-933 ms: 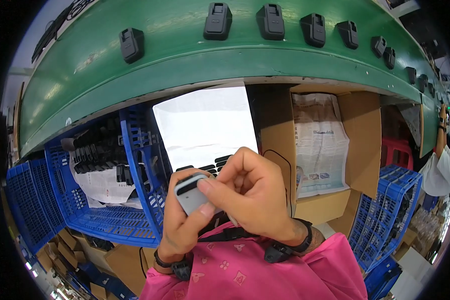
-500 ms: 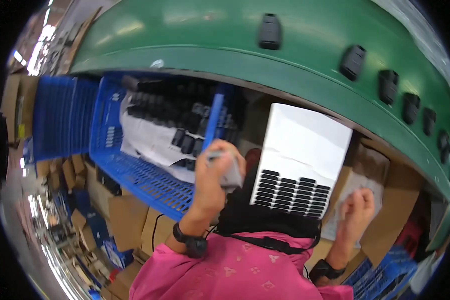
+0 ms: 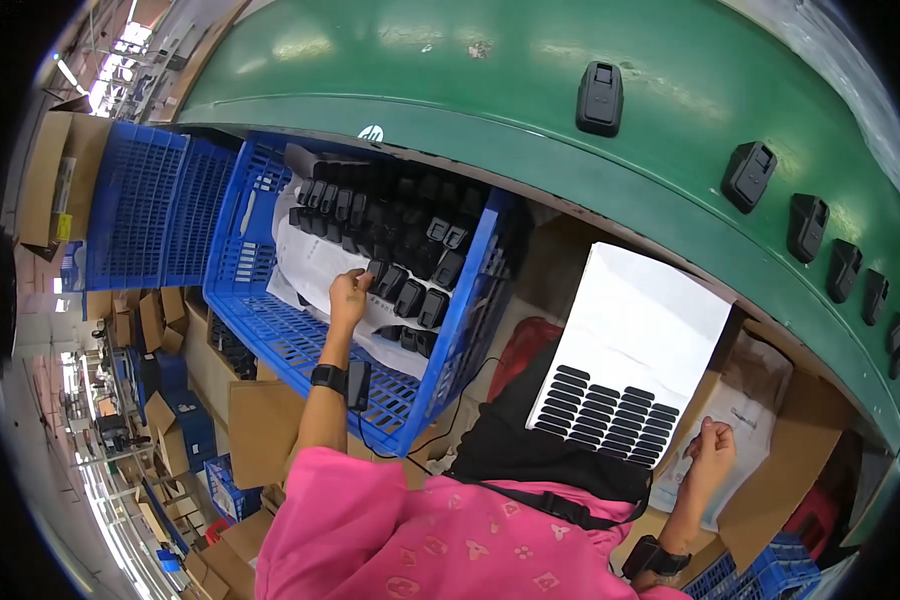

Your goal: The person peels a sticker from a sheet, applies it to the bottom of a mouse, and presses it down. They then place the mouse into a blue crate and pick up another mouse to repeat the process.

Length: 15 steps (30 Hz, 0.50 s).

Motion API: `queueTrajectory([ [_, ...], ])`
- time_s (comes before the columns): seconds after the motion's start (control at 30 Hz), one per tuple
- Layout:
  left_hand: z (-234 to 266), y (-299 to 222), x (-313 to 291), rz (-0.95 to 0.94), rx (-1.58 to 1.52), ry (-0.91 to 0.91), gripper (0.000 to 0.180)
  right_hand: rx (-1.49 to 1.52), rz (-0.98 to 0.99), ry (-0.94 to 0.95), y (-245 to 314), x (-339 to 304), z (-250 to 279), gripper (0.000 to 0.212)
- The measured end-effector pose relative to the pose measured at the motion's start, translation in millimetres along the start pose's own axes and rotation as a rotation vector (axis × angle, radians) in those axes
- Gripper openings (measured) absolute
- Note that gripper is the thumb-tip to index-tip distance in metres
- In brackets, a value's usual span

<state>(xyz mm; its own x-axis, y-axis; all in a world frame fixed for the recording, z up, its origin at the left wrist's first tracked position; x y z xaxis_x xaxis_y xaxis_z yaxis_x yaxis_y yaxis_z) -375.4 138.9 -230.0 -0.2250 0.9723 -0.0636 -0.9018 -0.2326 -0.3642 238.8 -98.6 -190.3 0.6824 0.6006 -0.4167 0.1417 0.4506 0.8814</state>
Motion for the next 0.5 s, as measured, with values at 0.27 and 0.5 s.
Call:
queueTrajectory([
  [0.27, -11, -2, -2, -0.052, -0.219, 0.064, 0.031, -0.099, -0.033, -0.016, -18, -12, 15, 0.022],
  [0.5, 51, -156, 2, -0.303, -0.241, -0.313, 0.025, -0.125, 0.058, -0.069, 6, -24, 17, 0.016],
])
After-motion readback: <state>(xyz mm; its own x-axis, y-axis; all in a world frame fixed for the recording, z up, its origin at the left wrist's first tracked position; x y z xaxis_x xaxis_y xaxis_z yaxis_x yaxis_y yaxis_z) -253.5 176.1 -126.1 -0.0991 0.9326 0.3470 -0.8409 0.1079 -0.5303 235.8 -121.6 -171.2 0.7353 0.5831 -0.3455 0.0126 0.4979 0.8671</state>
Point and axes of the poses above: each hand's wrist, its own x-axis towards the middle knuckle, its own z-axis out of the back of the hand, y = z × x, the point moved 4 cm from there along x, towards the middle knuckle, and after that the axes turned 1 degree about y, right-handed, at the moved point
